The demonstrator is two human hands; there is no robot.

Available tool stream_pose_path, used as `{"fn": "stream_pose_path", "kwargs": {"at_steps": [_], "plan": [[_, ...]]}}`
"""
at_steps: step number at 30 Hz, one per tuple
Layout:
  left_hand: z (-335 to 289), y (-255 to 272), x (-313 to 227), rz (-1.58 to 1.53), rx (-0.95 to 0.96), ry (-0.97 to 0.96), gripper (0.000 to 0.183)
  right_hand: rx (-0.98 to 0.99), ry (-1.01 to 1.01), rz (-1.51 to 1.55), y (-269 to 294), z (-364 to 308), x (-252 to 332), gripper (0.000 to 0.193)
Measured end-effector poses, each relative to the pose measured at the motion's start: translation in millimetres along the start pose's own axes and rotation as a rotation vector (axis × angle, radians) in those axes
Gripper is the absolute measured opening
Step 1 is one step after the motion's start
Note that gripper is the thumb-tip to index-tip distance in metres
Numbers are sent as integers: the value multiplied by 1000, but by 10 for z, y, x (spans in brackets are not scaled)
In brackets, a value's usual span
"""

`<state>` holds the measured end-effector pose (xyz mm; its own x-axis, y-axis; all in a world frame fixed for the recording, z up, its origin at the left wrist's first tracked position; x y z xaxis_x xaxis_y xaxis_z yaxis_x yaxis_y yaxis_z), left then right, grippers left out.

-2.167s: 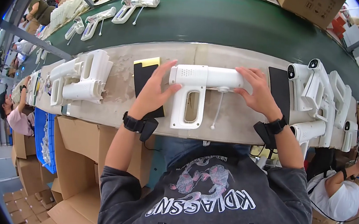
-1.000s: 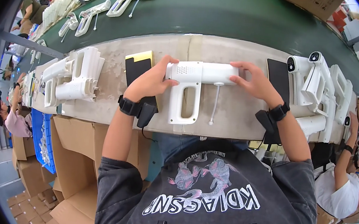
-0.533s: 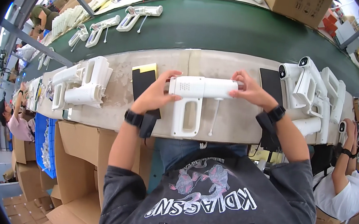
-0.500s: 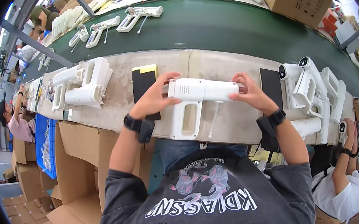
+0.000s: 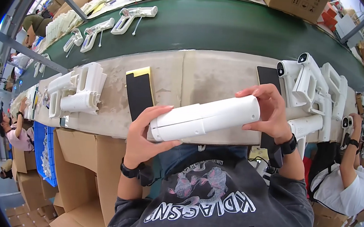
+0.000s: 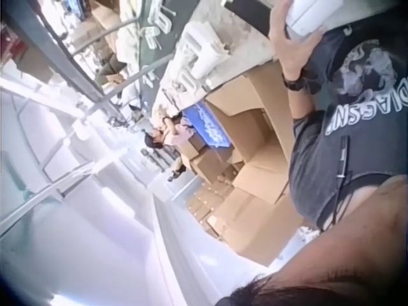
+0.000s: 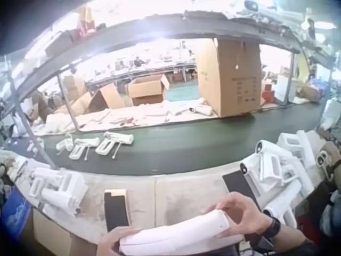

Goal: The person picks up a white plastic housing, fits it onto another housing, and sets the unit aside. They then peel a black adhesive strip from a yellow backing, apply it to a motor inside a housing, and join it with another housing before setting the assembled device aside.

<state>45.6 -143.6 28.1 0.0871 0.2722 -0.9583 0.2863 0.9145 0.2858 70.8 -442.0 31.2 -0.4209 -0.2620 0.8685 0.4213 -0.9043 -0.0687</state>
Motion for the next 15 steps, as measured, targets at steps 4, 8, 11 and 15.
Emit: {"fn": "stream_pose_path", "kwargs": {"at_steps": [4,8,11,15], "plan": [[-71,9,-169,28,-54,-144,70,4,5,-10,-26,-71,92,77],[-15,-34,-165,53,30,-119,73,-43,-5,13,-11,-143,131,77],[65,-182,-2,-316,30,86,80,-227,-126,166,91,-245,101,77],[249,-240,20,-273,-84,-12,91,-585,-163,236,651,-390,154,50]]}}
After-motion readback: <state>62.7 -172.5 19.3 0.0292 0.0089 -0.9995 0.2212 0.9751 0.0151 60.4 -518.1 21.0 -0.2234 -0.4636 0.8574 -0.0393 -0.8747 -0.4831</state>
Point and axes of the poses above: each hand's wrist, its own z-axis towards the middle knuckle, its own y-axis out of the back of the hand, x = y × z, the point moved 7 cm from there along z, towards the middle knuckle, and after that the axes turned 10 degrees about y, right-handed, at the moved point
